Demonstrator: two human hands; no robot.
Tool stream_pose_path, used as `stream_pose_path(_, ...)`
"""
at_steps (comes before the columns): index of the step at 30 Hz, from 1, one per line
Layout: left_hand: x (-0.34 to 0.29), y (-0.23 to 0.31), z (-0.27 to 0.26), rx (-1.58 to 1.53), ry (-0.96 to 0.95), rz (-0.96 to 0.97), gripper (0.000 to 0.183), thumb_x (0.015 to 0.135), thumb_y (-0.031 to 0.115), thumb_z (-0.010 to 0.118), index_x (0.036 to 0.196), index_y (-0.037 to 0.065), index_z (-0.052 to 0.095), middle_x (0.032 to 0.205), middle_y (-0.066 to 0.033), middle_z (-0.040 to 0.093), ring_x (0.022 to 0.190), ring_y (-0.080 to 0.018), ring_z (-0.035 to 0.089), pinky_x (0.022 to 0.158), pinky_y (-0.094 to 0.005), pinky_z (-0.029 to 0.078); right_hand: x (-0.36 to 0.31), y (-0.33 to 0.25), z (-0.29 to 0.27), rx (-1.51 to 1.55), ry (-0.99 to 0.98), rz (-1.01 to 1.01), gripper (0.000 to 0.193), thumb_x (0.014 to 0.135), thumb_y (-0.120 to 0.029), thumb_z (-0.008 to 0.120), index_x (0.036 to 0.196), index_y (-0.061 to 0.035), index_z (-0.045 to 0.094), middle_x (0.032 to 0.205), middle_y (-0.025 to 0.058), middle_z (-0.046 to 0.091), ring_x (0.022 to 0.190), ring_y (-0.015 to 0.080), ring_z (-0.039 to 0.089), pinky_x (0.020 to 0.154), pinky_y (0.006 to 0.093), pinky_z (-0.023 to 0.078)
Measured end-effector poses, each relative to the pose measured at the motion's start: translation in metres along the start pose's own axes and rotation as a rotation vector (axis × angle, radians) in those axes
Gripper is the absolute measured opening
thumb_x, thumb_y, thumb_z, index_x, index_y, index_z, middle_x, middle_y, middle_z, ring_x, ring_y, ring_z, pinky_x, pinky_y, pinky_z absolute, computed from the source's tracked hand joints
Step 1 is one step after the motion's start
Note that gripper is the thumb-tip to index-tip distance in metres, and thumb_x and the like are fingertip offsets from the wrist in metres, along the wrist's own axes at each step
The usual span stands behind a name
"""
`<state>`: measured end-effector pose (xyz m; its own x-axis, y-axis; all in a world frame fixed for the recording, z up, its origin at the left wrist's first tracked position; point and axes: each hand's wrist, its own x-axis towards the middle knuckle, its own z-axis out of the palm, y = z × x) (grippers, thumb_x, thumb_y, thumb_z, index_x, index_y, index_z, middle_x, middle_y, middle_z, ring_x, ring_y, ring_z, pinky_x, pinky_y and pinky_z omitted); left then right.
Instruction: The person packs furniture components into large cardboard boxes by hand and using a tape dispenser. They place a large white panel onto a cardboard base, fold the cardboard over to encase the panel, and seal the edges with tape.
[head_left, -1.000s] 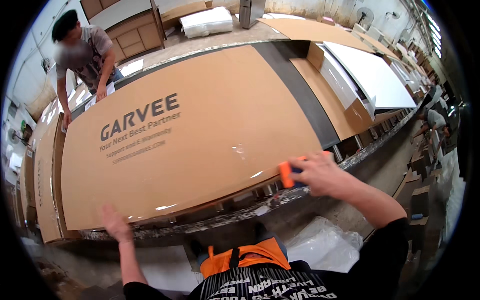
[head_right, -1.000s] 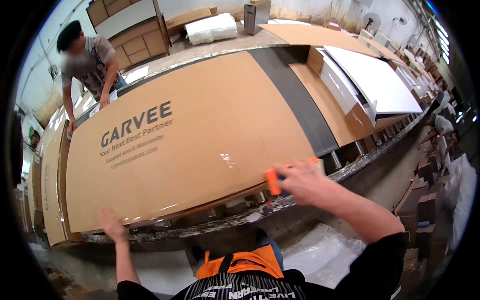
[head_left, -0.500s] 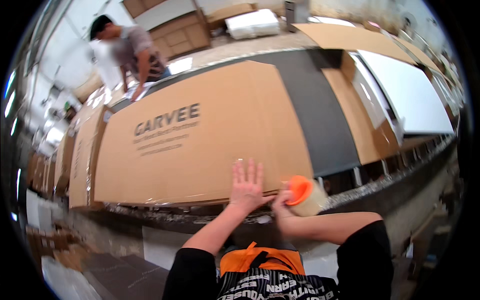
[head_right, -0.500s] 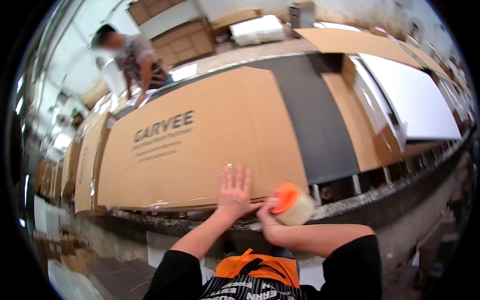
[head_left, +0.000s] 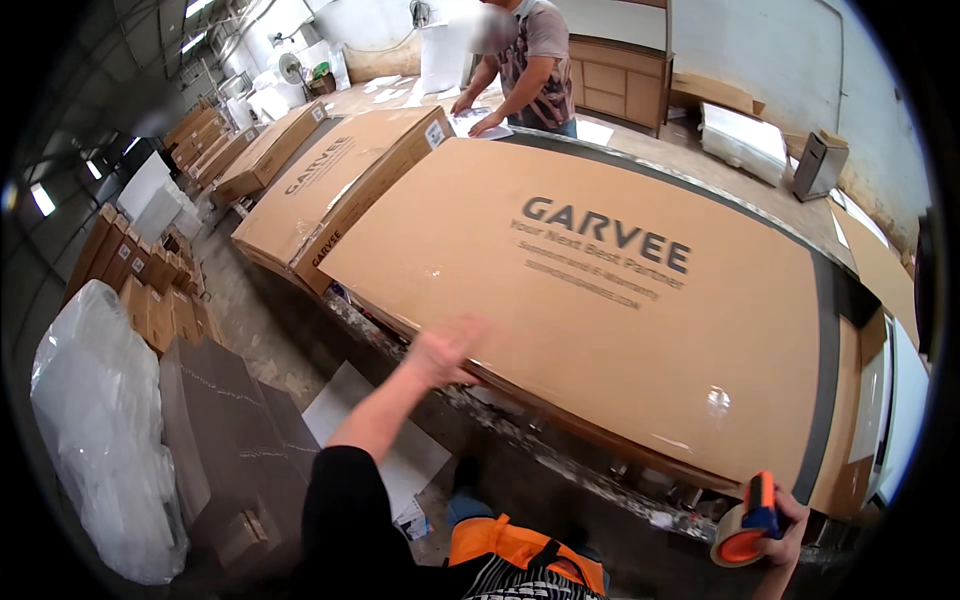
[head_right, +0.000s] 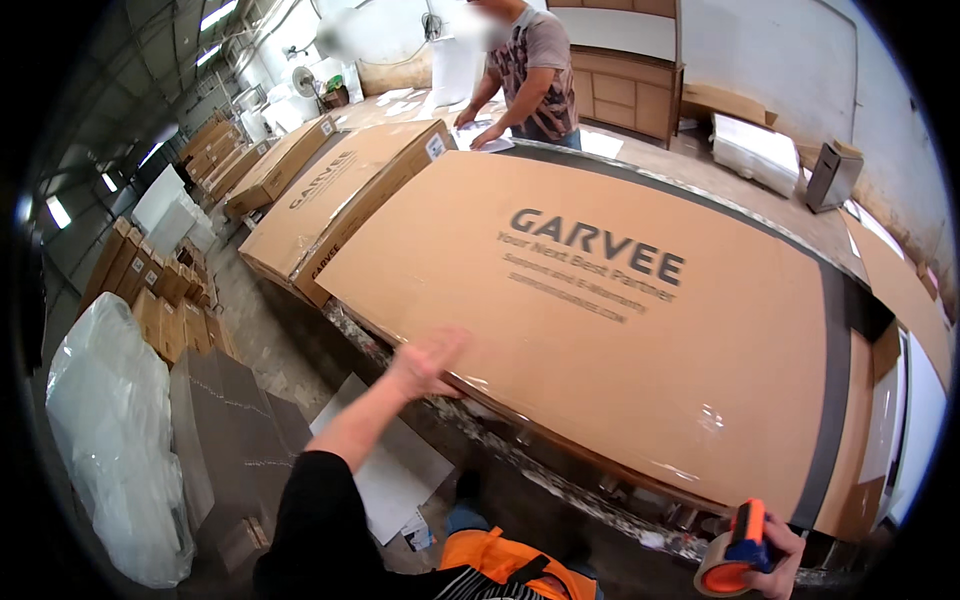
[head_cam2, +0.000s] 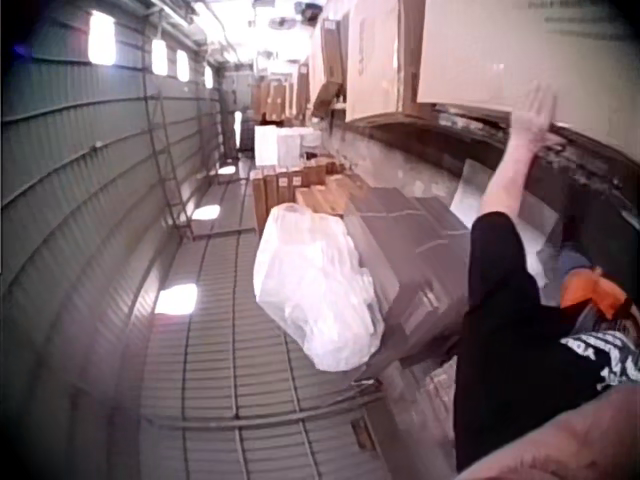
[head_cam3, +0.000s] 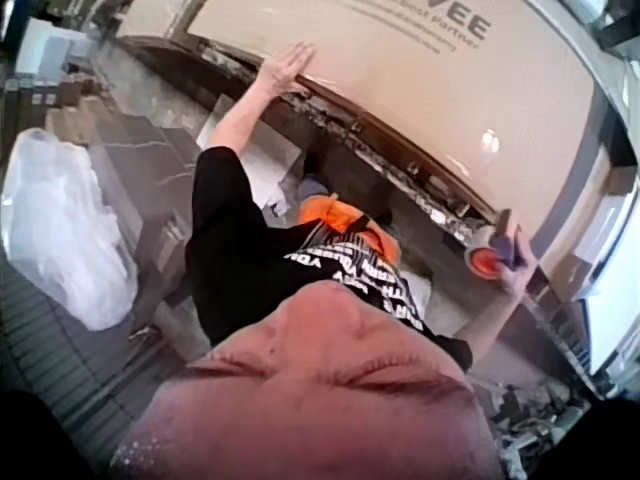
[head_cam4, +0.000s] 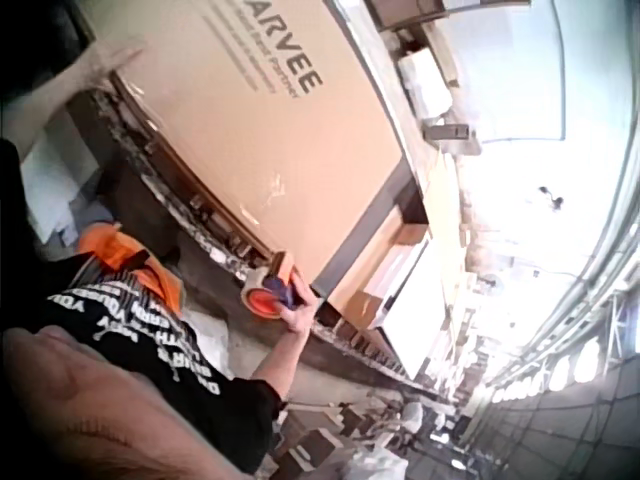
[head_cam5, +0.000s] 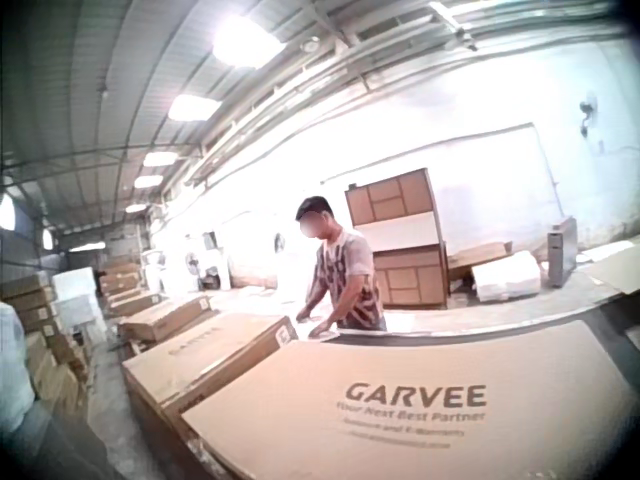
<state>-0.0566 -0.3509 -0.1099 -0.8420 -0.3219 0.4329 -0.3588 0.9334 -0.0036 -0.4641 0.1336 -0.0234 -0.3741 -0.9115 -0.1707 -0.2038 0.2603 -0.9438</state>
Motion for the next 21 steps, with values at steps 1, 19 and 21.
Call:
stream_pose_path(1, -0.018, -0.045, -0.006, 0.046, 0.021, -0.040, 0.100, 0.046, 0.047, 0.087, 0.129, 0.002, 0.052, 0.125, -0.0140, 0.060, 0.115, -0.0315, 0.059, 0.097, -0.0390, 0.049, 0.012, -0.005, 0.020, 0.139, 0.137, -0.009, 0.086, 0.042, -0.026, 0.078, 0.120, 0.0060, 0.061, 0.105, 0.0132, 0.066, 0.094, 0.0208, 0.064, 0.085, 0.0303, 0.049)
stream_pose_path(19, 0.051, -0.334, 0.021, 0.153, -0.395, 0.140, 0.124, 0.048, 0.063, 0.081, 0.146, 0.007, 0.030, 0.154, -0.0109, 0.029, 0.141, -0.0355, 0.027, 0.116, -0.0500, 0.021, 0.153, -0.049, 0.221, 0.559, 0.474, -0.007, 0.089, 0.049, -0.016, 0.069, 0.132, 0.0088, 0.049, 0.119, 0.0164, 0.062, 0.106, 0.0268, 0.063, 0.095, 0.0360, 0.049)
stream_pose_path(21, 0.081, -0.284, 0.000, 0.339, -0.757, -0.060, 0.131, 0.050, 0.067, 0.080, 0.149, 0.005, 0.021, 0.156, -0.0164, 0.021, 0.141, -0.0376, 0.026, 0.116, -0.0502, 0.022, 0.174, -0.059, 0.209, 0.618, 0.361, -0.029, 0.089, 0.051, -0.011, 0.067, 0.135, 0.0075, 0.046, 0.129, 0.0164, 0.057, 0.118, 0.0258, 0.057, 0.102, 0.0361, 0.043)
